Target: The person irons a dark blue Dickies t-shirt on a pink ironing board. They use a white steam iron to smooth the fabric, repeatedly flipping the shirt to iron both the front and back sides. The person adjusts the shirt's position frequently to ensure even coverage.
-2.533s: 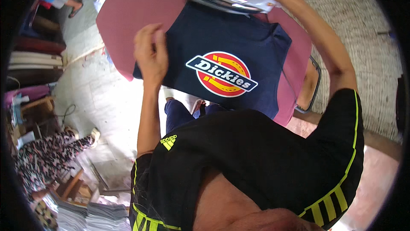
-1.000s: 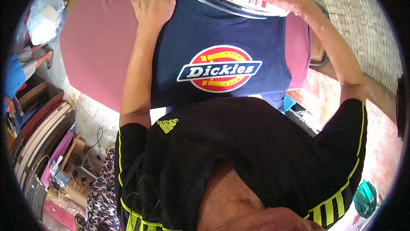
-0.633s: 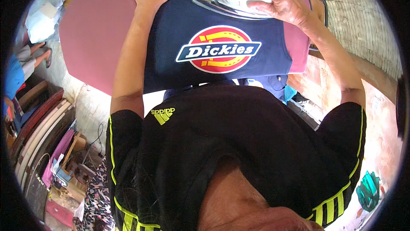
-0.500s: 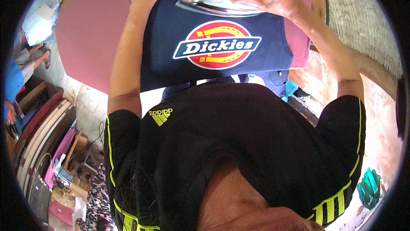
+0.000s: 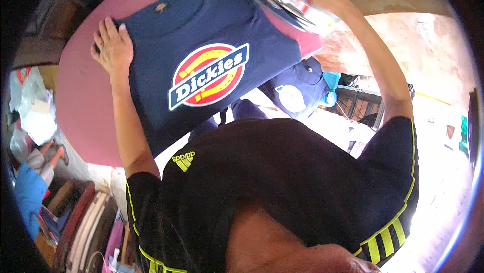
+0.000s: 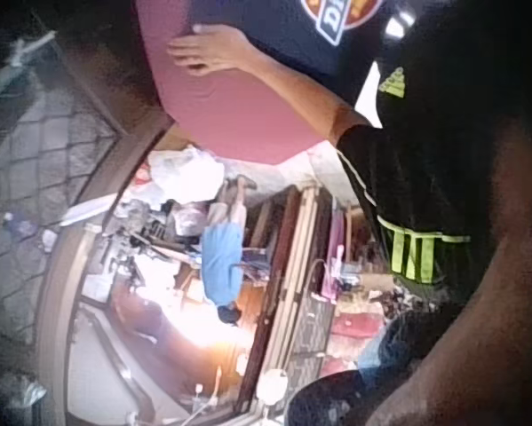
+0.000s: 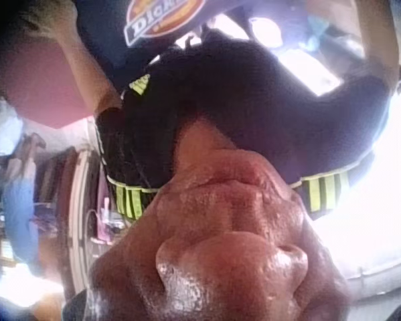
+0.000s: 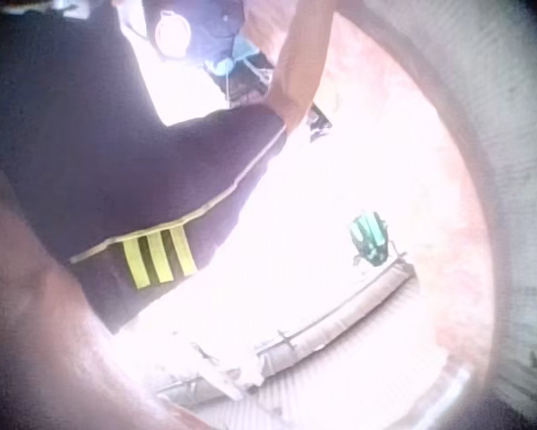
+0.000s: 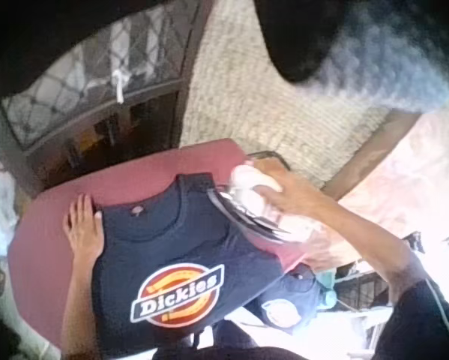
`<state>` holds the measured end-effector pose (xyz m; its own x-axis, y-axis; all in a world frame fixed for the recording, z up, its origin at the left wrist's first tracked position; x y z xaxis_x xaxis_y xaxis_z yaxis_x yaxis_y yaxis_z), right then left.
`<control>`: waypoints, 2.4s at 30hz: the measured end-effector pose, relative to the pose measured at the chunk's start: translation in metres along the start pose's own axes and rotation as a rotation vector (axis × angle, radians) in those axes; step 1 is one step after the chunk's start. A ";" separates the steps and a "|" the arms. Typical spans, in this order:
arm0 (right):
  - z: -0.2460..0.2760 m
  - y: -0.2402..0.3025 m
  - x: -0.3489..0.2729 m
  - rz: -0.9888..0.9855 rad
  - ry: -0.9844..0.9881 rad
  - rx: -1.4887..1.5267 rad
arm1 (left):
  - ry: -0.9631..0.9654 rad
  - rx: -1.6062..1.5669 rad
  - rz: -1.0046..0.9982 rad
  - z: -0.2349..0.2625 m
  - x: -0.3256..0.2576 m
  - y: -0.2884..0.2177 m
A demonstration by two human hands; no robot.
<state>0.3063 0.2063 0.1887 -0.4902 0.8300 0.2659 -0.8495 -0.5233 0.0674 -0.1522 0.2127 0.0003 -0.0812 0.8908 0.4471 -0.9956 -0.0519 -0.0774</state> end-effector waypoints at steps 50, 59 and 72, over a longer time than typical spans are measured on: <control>-0.171 0.049 -0.281 -0.815 -0.319 1.116 | -0.047 -1.074 0.350 0.160 -0.342 -0.001; -0.033 0.092 -0.417 -0.770 -0.471 1.574 | 0.041 -1.187 0.243 0.243 -0.279 0.008; 0.055 0.106 -0.677 -1.305 -0.751 1.064 | 0.495 -0.929 -0.338 0.193 -0.250 -0.214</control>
<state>0.5586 -0.4214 0.0688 0.7328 0.6645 -0.1463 0.0419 0.1705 0.9845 0.0725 -0.0857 0.0776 0.4222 0.8882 0.1812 -0.5245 0.4024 -0.7503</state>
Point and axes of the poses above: each hand's wrist, its own x-axis towards the middle knuckle, its own z-axis out of the back of the hand, y = z × x, the point moved 3 cm from there along x, towards the middle knuckle, and after that the axes turned 3 degrees about -x, right-handed, at the moved point
